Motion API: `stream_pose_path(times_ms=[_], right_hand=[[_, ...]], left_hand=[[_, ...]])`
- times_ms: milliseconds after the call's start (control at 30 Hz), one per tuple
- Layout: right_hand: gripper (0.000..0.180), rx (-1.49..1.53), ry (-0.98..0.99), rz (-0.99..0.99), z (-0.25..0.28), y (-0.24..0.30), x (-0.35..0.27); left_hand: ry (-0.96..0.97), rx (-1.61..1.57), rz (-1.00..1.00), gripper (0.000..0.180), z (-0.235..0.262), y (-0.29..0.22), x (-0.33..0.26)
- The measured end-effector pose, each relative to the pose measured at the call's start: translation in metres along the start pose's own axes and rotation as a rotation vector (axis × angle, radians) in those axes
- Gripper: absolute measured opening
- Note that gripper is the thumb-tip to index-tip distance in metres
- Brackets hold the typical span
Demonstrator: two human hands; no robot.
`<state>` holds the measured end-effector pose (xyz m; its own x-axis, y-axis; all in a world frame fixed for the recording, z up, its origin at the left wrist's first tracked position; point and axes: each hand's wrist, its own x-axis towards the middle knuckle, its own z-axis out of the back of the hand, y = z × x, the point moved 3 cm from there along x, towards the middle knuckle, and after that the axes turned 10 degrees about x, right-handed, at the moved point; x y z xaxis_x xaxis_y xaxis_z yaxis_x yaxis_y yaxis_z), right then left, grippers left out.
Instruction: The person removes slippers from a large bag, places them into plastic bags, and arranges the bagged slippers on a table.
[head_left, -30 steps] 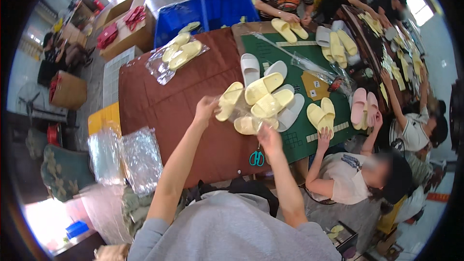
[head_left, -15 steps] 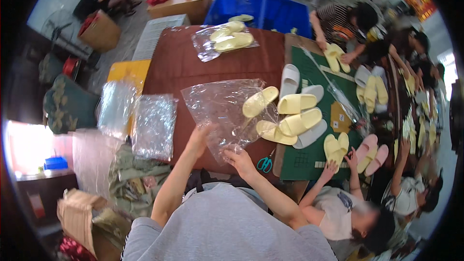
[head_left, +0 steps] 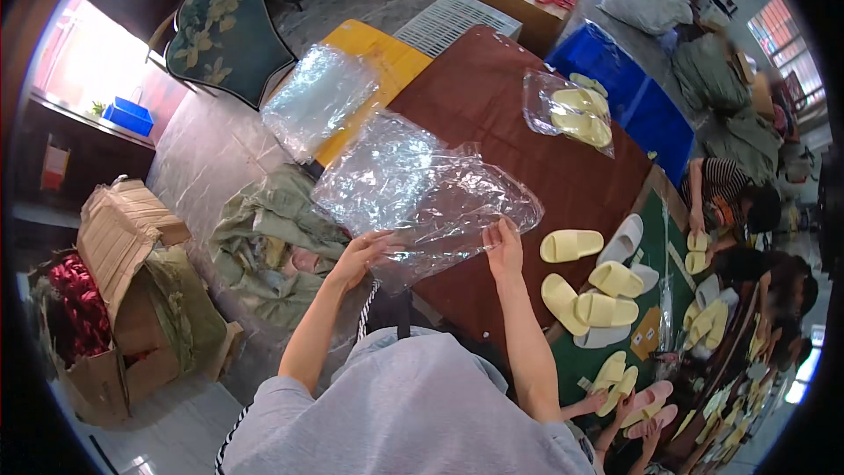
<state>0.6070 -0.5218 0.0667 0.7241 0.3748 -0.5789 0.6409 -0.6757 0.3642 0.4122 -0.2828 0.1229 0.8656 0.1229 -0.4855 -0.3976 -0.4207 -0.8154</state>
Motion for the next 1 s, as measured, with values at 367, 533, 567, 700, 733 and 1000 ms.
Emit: stream_pose_path(times_ms=[367,533,567,700,733,1000], right_hand=[[0.016,-0.395,-0.083,-0.054,-0.111,-0.156,0.142],[0.019,-0.537,-0.208,-0.065,-0.085,-0.195,0.217],[0.019,-0.538,-0.223,-0.079,-0.084,-0.204,0.224],[0.021,-0.743,-0.253,-0.062,-0.066,-0.215,0.259],[0.02,-0.757,-0.231,-0.044,-0.062,-0.214,0.267],[0.015,-0.706,-0.198,-0.044,-0.077,-0.206,0.258]], left_hand=[[-0.614,-0.366,0.272,0.061,0.181,0.082,0.021],[-1.073,0.944,-0.08,0.057,0.212,0.012,0.037],[-1.035,1.056,-0.166,0.058,0.215,-0.012,0.051],[-0.952,1.309,-0.54,0.053,0.225,-0.065,0.135],[-0.939,1.322,-0.624,0.05,0.227,-0.073,0.154],[-0.791,0.833,-0.296,0.065,0.259,-0.117,0.191]])
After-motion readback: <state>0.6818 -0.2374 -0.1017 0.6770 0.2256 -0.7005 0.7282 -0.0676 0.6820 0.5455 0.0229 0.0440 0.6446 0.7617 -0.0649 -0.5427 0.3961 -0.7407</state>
